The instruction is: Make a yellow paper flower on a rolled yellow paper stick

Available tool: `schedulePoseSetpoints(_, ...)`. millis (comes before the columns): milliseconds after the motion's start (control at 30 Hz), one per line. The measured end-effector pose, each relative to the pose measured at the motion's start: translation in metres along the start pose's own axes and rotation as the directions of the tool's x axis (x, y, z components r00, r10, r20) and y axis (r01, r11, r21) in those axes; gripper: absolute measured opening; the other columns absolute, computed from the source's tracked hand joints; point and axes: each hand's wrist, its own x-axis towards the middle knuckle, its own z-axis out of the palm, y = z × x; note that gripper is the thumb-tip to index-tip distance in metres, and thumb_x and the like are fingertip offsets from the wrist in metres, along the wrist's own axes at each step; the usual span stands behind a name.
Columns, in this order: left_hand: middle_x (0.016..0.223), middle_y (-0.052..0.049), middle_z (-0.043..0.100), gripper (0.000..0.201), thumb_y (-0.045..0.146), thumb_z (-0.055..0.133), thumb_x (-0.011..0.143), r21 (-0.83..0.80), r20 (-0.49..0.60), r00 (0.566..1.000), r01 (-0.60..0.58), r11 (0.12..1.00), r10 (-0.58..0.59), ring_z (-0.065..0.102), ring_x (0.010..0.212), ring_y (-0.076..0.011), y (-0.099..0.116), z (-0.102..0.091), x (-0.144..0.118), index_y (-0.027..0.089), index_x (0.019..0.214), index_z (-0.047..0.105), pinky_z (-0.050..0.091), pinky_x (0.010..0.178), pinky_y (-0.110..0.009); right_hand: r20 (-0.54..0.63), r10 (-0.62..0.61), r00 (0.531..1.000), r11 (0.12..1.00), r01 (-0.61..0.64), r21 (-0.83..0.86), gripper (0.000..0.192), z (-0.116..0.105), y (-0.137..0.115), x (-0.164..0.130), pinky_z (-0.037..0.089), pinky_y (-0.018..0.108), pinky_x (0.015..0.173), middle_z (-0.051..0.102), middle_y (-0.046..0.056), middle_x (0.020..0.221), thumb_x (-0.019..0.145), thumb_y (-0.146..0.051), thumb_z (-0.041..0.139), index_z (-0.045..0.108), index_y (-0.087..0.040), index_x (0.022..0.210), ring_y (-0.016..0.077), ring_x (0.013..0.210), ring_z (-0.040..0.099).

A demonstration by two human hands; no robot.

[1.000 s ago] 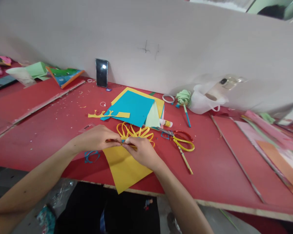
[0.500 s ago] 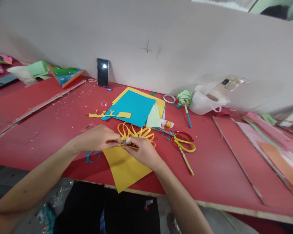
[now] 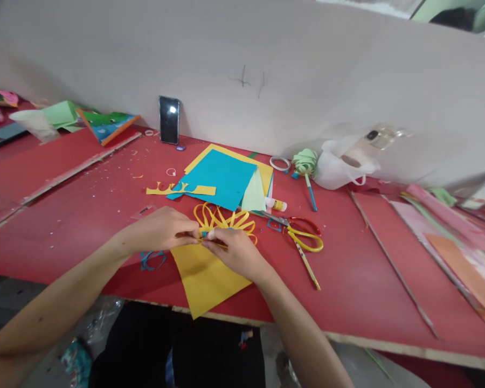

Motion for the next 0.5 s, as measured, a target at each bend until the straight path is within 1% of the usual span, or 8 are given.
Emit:
schedulePoseSetpoints(167, 0.07, 0.003, 0.069, 0.012, 0.029, 0.06, 0.089, 0.011, 0.005, 0.999, 0.04, 0.999, -0.04, 0.058, 0.062, -0.0101, 0.0027, -0.0017, 0.0008, 0.021, 0.084, 0.067, 0.028, 0.055, -0.024, -0.039, 0.007, 0.999, 1.0, -0.006, 0.018, 0.016, -0.0006, 0.001, 0.0, 0.039, 0.02, 0.061, 0.061, -0.002, 0.07, 0.091, -0.025, 0.059, 0.056, -0.019, 0.076, 0.0114, 0.065, 0.057)
schedulePoseSetpoints(333, 0.074, 0.001, 0.072, 0.018, 0.029, 0.055, 0.092, 0.022, 0.03, 1.0, -0.005, 1.0, 0.004, 0.06, 0.062, -0.011, 0.0038, -0.0022, 0.0017, 0.022, 0.089, 0.071, 0.029, 0.054, -0.025, -0.033, 0.017, 0.999, 1.0, -0.017, 0.01, 0.015, -0.0008, 0.0015, -0.0005, 0.039, 0.021, 0.06, 0.063, -0.001, 0.071, 0.091, -0.025, 0.059, 0.059, -0.019, 0.077, 0.0123, 0.066, 0.059)
schedulePoseSetpoints(433, 0.068, 0.001, 0.069, 0.018, 0.028, 0.055, 0.092, 0.064, 0.024, 0.999, -0.025, 0.998, 0.024, 0.057, 0.058, -0.0112, 0.0027, -0.0003, 0.0019, 0.02, 0.085, 0.07, 0.027, 0.052, -0.025, -0.03, 0.024, 0.999, 1.0, -0.024, -0.005, 0.014, -0.0006, 0.0011, -0.0003, 0.041, 0.022, 0.06, 0.064, -0.001, 0.071, 0.09, -0.025, 0.06, 0.06, -0.02, 0.077, 0.0132, 0.066, 0.06)
schedulePoseSetpoints(500, 0.064, 0.0, 0.067, 0.02, 0.029, 0.055, 0.092, 0.082, 0.008, 0.999, -0.04, 0.996, 0.039, 0.055, 0.055, -0.0111, 0.0016, 0.001, 0.0016, 0.019, 0.082, 0.069, 0.027, 0.052, -0.026, -0.035, 0.024, 0.999, 1.0, -0.024, 0.016, 0.013, 0.0, 0.001, -0.0001, 0.043, 0.022, 0.061, 0.065, 0.0, 0.071, 0.089, -0.025, 0.061, 0.06, -0.02, 0.077, 0.0139, 0.067, 0.061)
